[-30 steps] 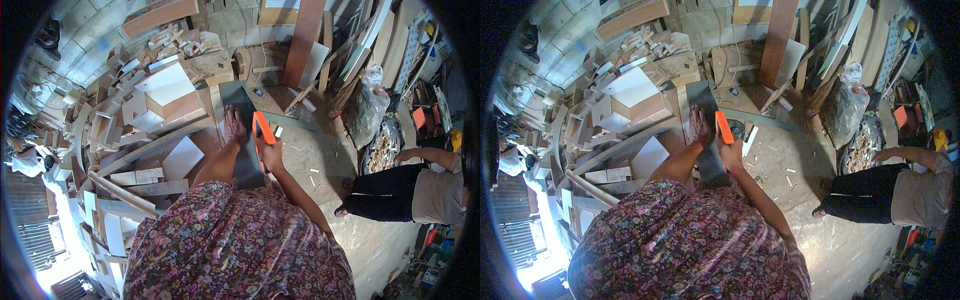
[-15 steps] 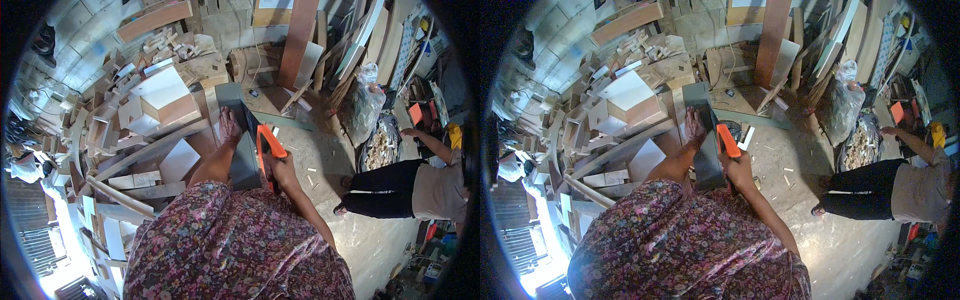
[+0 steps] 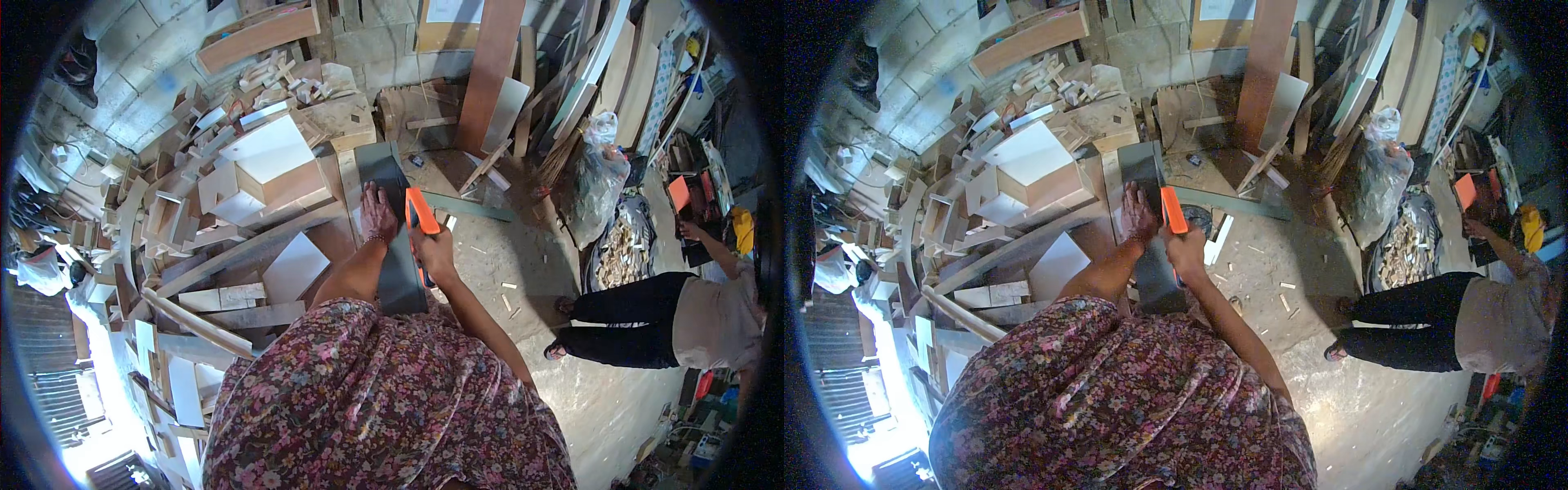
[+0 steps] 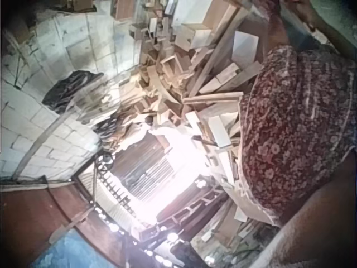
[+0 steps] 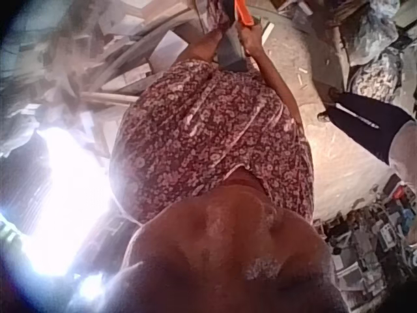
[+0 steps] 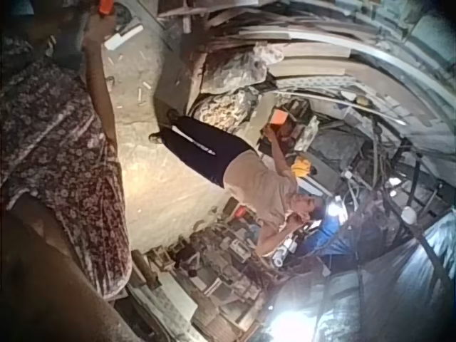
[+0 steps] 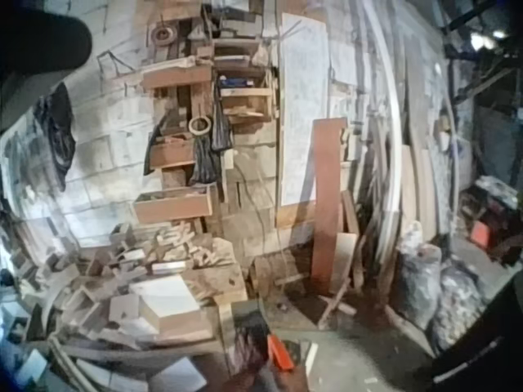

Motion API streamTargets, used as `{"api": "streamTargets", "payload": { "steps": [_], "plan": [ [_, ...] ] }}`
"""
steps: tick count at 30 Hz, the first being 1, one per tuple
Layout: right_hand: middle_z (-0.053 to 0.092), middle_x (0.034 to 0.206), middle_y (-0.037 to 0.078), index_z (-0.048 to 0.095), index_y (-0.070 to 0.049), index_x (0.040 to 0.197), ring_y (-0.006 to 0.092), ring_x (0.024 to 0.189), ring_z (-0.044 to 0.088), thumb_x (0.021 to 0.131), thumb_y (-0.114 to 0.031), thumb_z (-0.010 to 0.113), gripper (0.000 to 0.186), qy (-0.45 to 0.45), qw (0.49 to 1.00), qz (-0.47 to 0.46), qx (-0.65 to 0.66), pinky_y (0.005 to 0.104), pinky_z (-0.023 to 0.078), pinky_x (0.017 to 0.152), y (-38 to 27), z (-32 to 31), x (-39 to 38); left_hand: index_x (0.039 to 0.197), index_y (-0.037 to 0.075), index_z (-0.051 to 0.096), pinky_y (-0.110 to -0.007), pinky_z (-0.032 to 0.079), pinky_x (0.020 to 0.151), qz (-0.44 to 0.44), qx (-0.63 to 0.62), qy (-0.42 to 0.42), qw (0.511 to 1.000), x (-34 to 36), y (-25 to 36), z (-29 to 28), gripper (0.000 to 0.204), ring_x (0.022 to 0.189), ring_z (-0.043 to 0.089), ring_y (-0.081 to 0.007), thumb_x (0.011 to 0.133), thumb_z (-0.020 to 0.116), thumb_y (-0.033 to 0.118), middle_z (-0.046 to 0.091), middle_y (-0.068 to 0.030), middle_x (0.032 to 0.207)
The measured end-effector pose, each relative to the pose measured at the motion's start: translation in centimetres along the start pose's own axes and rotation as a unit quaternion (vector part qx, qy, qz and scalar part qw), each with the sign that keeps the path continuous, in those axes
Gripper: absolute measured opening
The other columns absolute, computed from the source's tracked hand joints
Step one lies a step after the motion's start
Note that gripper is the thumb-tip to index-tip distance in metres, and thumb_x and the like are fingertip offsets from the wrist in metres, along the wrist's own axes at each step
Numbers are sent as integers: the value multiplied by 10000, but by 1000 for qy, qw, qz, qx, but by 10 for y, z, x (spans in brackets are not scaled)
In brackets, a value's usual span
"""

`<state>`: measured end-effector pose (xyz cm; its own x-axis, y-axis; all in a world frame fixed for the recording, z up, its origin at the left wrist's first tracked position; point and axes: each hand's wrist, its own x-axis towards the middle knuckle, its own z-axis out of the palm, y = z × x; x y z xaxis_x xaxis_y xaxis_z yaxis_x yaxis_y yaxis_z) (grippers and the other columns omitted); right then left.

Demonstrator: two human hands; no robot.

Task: Sawing a piece of material using a hand saw in a workshop environment.

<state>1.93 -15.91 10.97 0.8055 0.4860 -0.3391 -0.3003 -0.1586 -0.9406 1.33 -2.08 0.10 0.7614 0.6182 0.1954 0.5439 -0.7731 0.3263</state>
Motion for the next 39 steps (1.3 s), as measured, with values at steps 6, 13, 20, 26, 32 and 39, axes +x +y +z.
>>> {"api": "streamTargets", "payload": {
  "steps": [6,13,20,26,32,39],
  "plan": [
    [476,513,7,514,-25,654,90,441,452,735,-106,592,138,-39,997,56,21,260,362,421,-31,-28,-65,1124,-38,438,-380,204,1026,-1,-41,33,999,4,-5,-1,372,1228,273,-311,783,368,92,353,-191,1270],
    [457,514,-9,508,-36,640,90,425,429,729,-77,575,119,-6,999,-3,49,255,338,406,10,-13,-19,1162,-38,416,-375,170,1044,18,0,28,999,3,-3,4,409,1254,235,-301,779,364,99,310,-188,1309],
    [447,508,-9,497,-38,636,91,389,407,740,-90,587,148,-3,1000,-5,30,256,318,368,6,-3,-8,1206,-32,384,-362,162,1048,-20,-30,-18,999,-2,2,-7,449,1262,219,-295,775,357,92,288,-184,1327],
    [468,503,1,506,-31,645,89,394,427,753,-83,578,139,-34,999,20,2,251,327,374,-16,-25,-61,1168,-37,412,-367,185,1040,-5,-10,-1,1000,2,-6,1,413,1255,233,-301,776,358,78,318,-189,1304],
    [462,496,-4,506,-31,646,84,383,414,745,-89,577,136,-16,1000,8,3,251,323,369,4,-16,-24,1161,-43,413,-382,191,1036,16,-35,35,999,4,-1,6,410,1246,246,-314,774,360,78,328,-190,1294],
    [429,483,1,447,-61,624,78,371,398,740,-102,559,166,22,999,-27,12,244,309,339,16,3,7,1163,-47,412,-378,168,1047,7,-50,23,998,0,1,-6,412,1251,238,-311,773,354,75,318,-184,1304]
  ]
}}
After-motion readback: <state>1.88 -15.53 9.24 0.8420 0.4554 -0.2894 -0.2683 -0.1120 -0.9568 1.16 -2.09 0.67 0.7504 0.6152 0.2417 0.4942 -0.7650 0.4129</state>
